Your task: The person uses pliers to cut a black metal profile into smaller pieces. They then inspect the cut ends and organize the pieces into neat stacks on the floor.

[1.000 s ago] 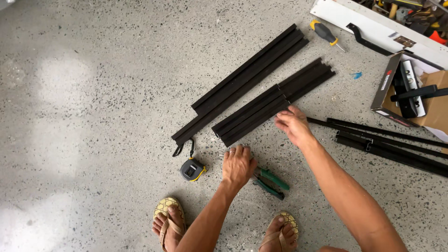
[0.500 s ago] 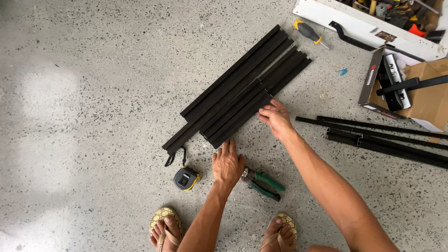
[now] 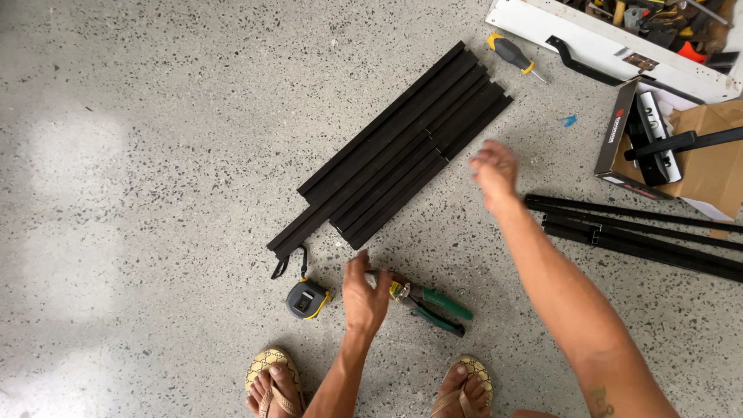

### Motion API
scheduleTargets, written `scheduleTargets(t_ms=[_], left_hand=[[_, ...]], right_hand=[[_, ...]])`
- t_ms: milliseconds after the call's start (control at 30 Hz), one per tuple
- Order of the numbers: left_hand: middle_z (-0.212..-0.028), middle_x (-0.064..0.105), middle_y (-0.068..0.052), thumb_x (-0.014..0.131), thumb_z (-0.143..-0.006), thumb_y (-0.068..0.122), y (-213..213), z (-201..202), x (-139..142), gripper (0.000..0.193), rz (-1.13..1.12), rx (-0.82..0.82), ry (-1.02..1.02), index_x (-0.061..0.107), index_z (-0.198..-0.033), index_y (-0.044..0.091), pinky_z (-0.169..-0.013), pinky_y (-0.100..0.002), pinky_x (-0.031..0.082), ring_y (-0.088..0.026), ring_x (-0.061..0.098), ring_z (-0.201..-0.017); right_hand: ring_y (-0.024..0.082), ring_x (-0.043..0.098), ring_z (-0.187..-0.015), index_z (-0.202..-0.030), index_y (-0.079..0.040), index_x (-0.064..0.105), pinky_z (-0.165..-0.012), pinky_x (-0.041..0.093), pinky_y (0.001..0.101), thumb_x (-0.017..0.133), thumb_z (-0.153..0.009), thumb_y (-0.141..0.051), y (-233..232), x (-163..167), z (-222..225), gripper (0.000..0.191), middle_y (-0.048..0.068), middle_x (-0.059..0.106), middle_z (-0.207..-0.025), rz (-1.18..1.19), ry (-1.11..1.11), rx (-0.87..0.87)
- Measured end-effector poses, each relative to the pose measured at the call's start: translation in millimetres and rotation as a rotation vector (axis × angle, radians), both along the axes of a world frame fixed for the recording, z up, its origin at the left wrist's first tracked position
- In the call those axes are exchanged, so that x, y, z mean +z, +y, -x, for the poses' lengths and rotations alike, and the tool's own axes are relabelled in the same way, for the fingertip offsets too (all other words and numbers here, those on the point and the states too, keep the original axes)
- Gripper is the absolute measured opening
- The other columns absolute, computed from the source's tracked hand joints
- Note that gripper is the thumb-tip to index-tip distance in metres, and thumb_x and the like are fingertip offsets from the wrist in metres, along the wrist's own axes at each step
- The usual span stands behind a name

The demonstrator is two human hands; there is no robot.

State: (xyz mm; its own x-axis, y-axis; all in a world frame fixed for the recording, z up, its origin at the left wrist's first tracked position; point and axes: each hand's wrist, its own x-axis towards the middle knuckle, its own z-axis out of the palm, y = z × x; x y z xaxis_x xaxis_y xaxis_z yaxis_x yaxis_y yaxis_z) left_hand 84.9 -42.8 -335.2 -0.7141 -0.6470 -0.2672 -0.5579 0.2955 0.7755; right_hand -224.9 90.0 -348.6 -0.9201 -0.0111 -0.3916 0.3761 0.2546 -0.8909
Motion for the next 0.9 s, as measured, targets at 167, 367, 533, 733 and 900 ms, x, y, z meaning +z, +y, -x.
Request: scheduleTargets(t_ms=[167,367,533,733,900], left_hand=[[-0.124,0.067,-0.016,0.066,-0.087,0.014,-8.8,3.0,-28.4,0.060,-0.373,0.465,0.141,0.047,-0.142,-0.002,-0.082,-0.036,0.059,-0.022,0.069,-0.098],[-0.131,0.065,-0.013,0.062,-0.088,0.011,-24.1,11.7,-35.5,0.061,-0.470,0.506,0.094,0.049,-0.147,0.001,-0.082,-0.035,0.055,-0.022,0.065,-0.099],[-0.137,0.062,-0.013,0.060,-0.088,0.013,-35.0,27.5,-34.1,0.066,-0.495,0.466,0.027,0.043,-0.151,0.004,-0.086,-0.037,0.057,-0.023,0.066,-0.102],[-0.137,0.062,-0.015,0.059,-0.086,0.015,-43.1,37.3,-35.6,0.067,-0.470,0.437,-0.003,0.045,-0.151,0.005,-0.086,-0.040,0.058,-0.026,0.068,-0.103],[-0.138,0.059,-0.017,0.060,-0.087,0.016,-44.0,40.6,-31.8,0.066,-0.480,0.416,0.027,0.047,-0.150,0.004,-0.087,-0.041,0.060,-0.028,0.069,-0.105]], right_hand=[[0.024,0.062,-0.110,-0.137,-0.011,0.060,-0.081,0.059,0.0382,0.062,-0.076,0.013,14.2,-8.4,76.9,0.066,0.011,0.058,-0.125,-0.109,0.178,0.017],[0.033,0.056,-0.131,-0.145,-0.015,0.060,-0.103,0.052,0.0384,0.063,-0.076,0.006,-13.0,-0.4,128.2,0.072,0.013,0.052,-0.147,-0.402,0.378,0.253],[0.031,0.040,-0.138,-0.142,-0.030,0.061,-0.104,0.051,0.0392,0.059,-0.077,-0.001,-49.5,11.9,146.2,0.071,0.001,0.040,-0.154,-0.583,0.088,0.204],[0.025,0.026,-0.148,-0.137,-0.034,0.067,-0.125,0.016,0.0526,0.064,-0.074,-0.002,-54.5,-13.0,153.5,0.070,-0.004,0.041,-0.154,-0.693,0.137,0.235],[0.024,0.027,-0.147,-0.133,-0.034,0.069,-0.125,0.010,0.0552,0.068,-0.071,-0.002,-50.2,-27.0,159.2,0.069,-0.004,0.043,-0.151,-0.643,0.144,0.214]])
